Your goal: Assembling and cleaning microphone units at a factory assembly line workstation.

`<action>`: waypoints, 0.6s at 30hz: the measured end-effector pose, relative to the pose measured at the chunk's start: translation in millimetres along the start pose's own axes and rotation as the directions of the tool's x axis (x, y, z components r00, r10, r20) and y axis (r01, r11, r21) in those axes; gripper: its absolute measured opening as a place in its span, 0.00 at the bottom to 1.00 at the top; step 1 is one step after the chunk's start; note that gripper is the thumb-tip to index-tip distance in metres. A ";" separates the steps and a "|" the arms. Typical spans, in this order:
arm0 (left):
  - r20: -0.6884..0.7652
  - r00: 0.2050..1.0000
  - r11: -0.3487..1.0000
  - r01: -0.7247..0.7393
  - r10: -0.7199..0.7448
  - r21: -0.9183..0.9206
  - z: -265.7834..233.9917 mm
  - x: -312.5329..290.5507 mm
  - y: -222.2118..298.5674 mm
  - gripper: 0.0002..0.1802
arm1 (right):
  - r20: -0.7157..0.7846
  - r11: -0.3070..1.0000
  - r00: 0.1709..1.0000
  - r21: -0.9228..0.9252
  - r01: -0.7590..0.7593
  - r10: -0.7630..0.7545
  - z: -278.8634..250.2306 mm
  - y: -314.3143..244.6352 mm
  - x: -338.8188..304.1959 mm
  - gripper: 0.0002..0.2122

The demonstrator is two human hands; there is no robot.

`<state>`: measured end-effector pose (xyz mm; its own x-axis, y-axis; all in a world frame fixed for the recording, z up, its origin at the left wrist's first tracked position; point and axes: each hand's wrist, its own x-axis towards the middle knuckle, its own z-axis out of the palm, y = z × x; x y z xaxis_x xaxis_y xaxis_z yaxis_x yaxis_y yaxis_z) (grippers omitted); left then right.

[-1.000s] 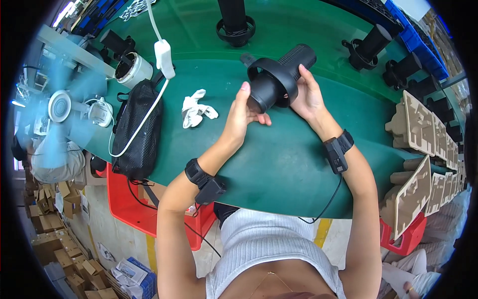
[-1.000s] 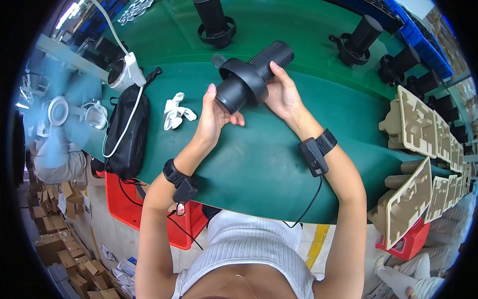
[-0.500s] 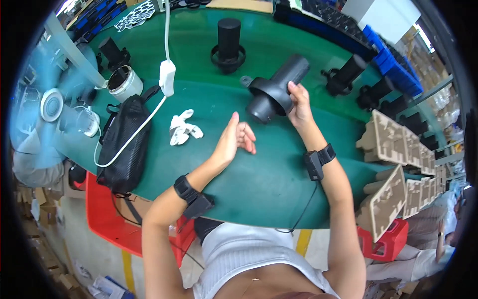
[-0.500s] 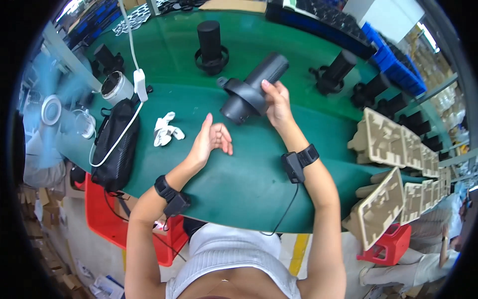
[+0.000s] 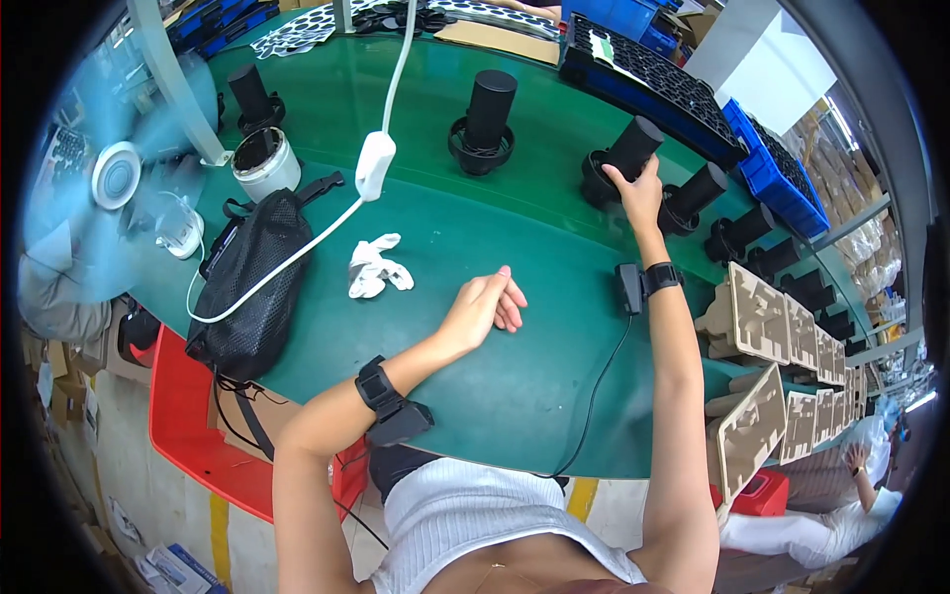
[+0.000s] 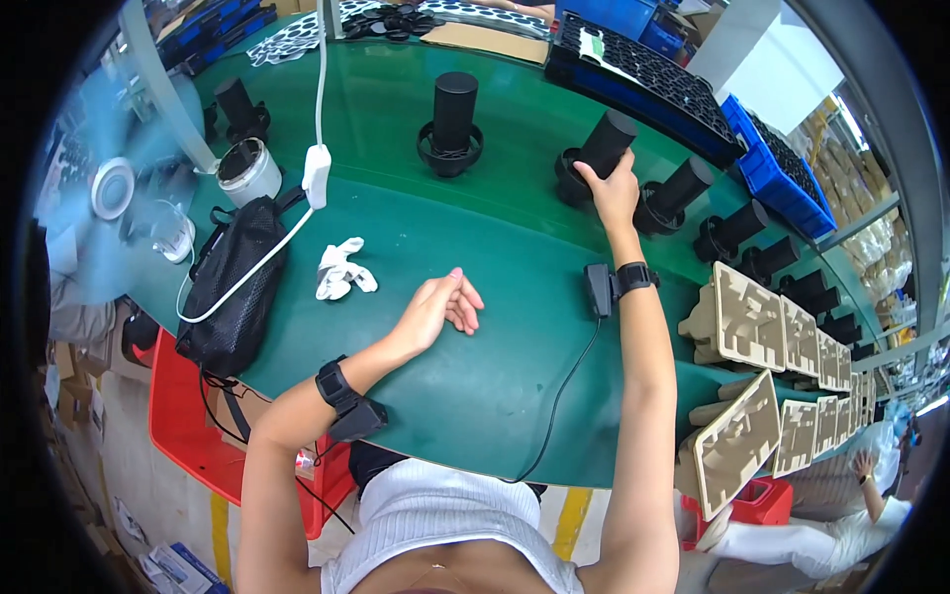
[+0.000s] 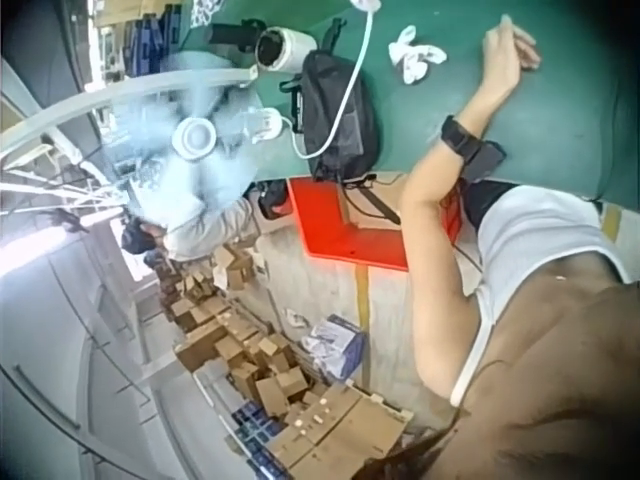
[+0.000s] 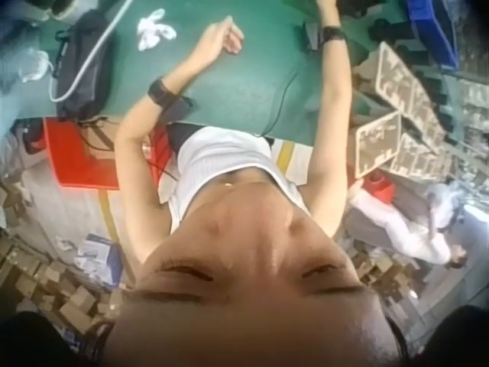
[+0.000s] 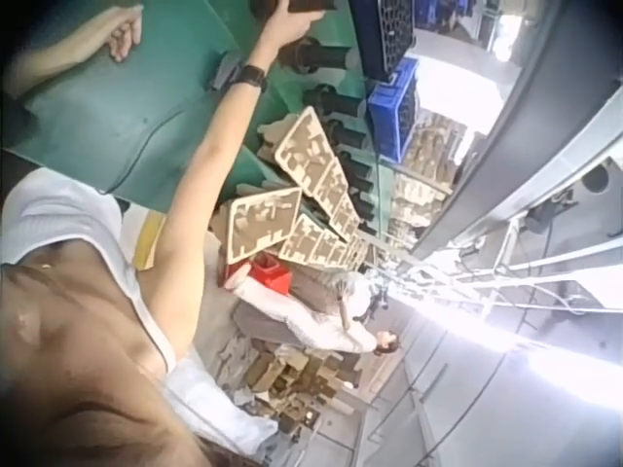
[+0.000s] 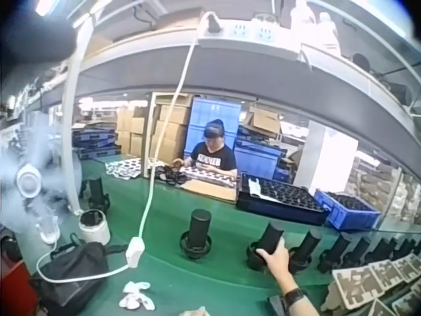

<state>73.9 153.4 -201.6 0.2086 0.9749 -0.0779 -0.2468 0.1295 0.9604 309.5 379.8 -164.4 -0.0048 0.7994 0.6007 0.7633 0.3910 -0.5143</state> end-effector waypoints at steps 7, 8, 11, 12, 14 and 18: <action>-0.004 1.000 1.000 -0.024 0.024 -0.013 -3.0 -0.3 -4.6 0.30 | -0.154 0.988 0.982 -0.122 0.093 -0.112 -5.8 -11.1 -8.9 0.41; -0.011 0.999 0.999 -0.033 0.033 -0.021 -2.8 -0.1 -4.3 0.30 | -0.223 0.965 0.951 -0.195 0.173 -0.215 -8.3 -9.9 -9.3 0.40; -0.023 1.000 1.000 -0.017 0.017 0.000 -7.2 -5.0 -3.8 0.30 | -0.387 0.890 0.804 -0.256 0.377 -0.452 -11.1 -59.3 -18.2 0.32; -0.023 1.000 1.000 -0.018 0.018 -0.004 -7.0 -4.6 -3.4 0.30 | -0.375 0.877 0.793 -0.205 0.434 -0.481 -10.9 -76.5 -15.7 0.31; -0.028 1.000 1.000 -0.010 0.010 0.001 -7.9 -6.8 -3.3 0.30 | -0.349 0.849 0.782 -0.092 0.520 -0.516 -0.5 -108.1 -10.9 0.31; -0.036 0.999 1.000 -0.027 0.026 -0.014 -7.0 -5.0 -3.0 0.30 | -0.236 0.884 0.894 0.190 0.427 -0.381 47.6 -148.6 7.8 0.43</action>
<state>66.9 149.4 -206.0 0.1678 0.9839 -0.0622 -0.2655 0.1059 0.9583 165.3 349.7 -112.4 -0.1426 0.4577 0.8776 0.5502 0.7737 -0.3142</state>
